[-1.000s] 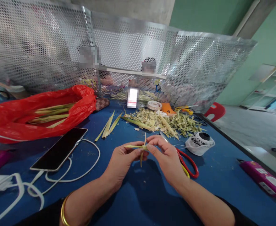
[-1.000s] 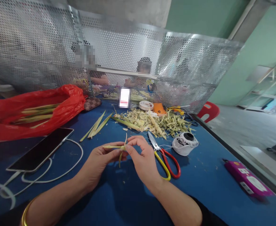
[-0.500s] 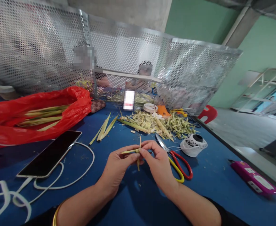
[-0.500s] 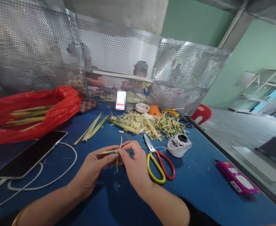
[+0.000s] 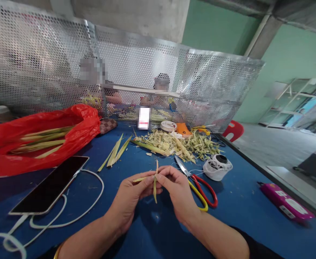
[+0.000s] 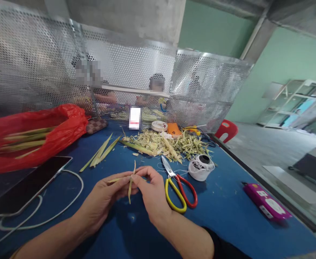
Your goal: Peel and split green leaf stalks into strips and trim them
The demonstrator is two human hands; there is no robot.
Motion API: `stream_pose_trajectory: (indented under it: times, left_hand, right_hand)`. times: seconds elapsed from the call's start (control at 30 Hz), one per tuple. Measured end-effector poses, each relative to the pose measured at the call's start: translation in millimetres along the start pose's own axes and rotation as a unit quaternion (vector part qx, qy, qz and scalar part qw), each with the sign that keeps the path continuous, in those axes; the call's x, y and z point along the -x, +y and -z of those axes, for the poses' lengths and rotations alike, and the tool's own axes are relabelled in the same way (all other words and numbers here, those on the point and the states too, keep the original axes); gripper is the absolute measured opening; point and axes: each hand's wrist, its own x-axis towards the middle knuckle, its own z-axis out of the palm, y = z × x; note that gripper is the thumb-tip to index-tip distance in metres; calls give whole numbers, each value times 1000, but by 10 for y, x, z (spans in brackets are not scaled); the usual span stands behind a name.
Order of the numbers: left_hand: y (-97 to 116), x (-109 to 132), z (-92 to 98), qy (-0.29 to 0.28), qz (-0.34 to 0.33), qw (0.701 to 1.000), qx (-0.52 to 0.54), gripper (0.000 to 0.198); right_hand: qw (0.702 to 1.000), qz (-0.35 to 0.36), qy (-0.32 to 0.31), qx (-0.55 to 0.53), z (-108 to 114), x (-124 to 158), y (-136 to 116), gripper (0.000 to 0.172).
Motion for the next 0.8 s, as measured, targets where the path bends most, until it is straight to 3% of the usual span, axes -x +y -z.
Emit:
stream_pose_trajectory:
  times: [0.1, 0.23, 0.4, 0.43, 0.5, 0.6, 0.7, 0.73, 0.8]
  left_hand:
    - [6, -8, 14, 2, 10, 1000, -2, 30]
    - [43, -20, 30, 38, 18, 999, 1, 25]
    - [160, -16, 62, 76, 0, 997, 15, 23]
    - [188, -16, 70, 85, -6, 996, 17, 22]
    - [237, -20, 87, 104, -19, 994, 21, 21]
    - [271, -27, 101, 112, -27, 993, 28, 23]
    - [255, -27, 99, 104, -22, 994, 27, 24]
    - [243, -25, 96, 102, -20, 994, 24, 24]
    - [215, -22, 90, 101, -20, 994, 23, 24]
  right_hand:
    - [1000, 12, -3, 8, -3, 8, 3, 12]
    - [985, 94, 6, 147, 58, -21, -46, 6]
    - [941, 172, 43, 287, 346, -243, -147, 27]
    - [914, 188, 35, 357, 418, -301, -164, 30]
    - [819, 207, -5, 536, 547, -399, -201, 24]
    - [700, 241, 28, 672, 657, -455, -281, 16]
    - [637, 373, 128, 662, 652, -389, -399, 39]
    - [621, 424, 150, 642, 630, -349, -434, 39]
    - [607, 505, 152, 594, 564, -258, -476, 25]
